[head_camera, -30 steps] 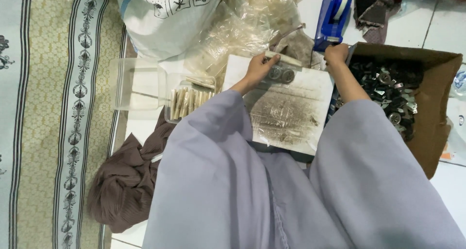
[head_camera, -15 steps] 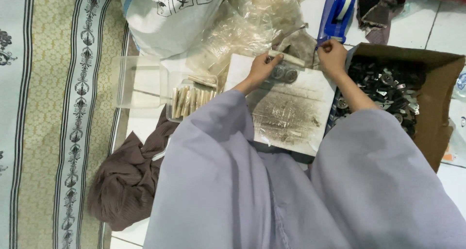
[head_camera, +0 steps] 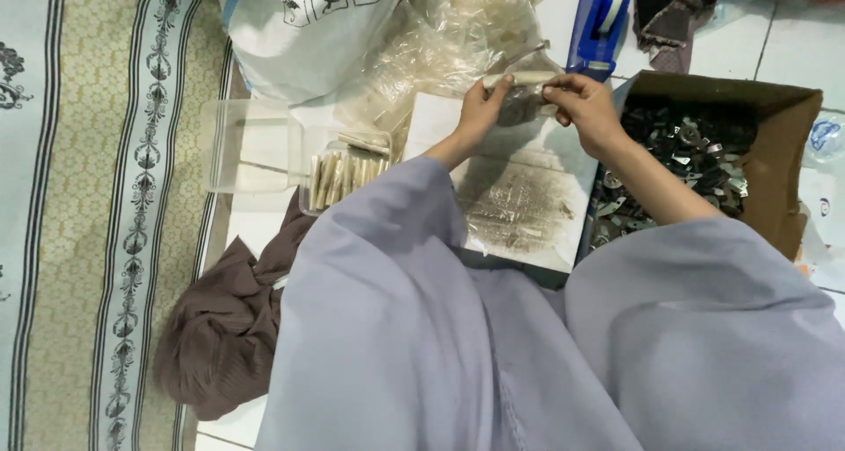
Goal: The person sits on the floor and packs small round metal buttons into clear plastic bags. They place several buttons into each bag, seal them, and then arrange the filled bags on a white board. The person also wipes the board with a cloth and continues to pack more buttons from a cardboard box.
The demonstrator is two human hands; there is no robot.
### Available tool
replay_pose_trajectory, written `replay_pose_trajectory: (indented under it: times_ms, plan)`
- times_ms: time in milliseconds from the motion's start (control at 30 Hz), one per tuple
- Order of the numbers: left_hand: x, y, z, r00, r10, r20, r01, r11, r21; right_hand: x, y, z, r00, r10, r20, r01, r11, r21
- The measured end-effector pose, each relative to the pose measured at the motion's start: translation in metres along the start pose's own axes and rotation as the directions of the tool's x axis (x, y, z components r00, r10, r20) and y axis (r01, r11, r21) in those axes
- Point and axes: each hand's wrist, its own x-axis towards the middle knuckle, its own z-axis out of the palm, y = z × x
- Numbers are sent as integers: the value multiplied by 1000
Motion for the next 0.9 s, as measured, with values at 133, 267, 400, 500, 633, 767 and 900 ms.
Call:
replay_pose_trajectory:
  times_ms: [133,267,400,500,633,767,900]
  plan:
    - [-28,44,9,993,65,95,-64,998,-19,0,5,-4,998,-23,52,26,997,-70]
    - [-49,66,13,988,116,103,-113,993,-37,-9,-9,1,994,-95,59,102,986,-129]
    - [-51,58,10,987,62,148,-50,995,-80,-18,-15,6,991,-126,42,131,981,-146]
    - [-61,65,8,986,30,166,-12,994,-105,-25,-21,14,989,-147,33,150,976,-157]
    - [-75,83,5,985,9,175,12,993,-121,-23,-16,16,988,-156,17,157,973,-170]
    - [-94,109,3,981,-71,178,103,978,-181,-26,-23,25,985,-169,-28,160,967,-201]
    - [-90,109,7,970,-135,201,183,953,-243,-25,-24,27,974,-216,-72,168,897,-408]
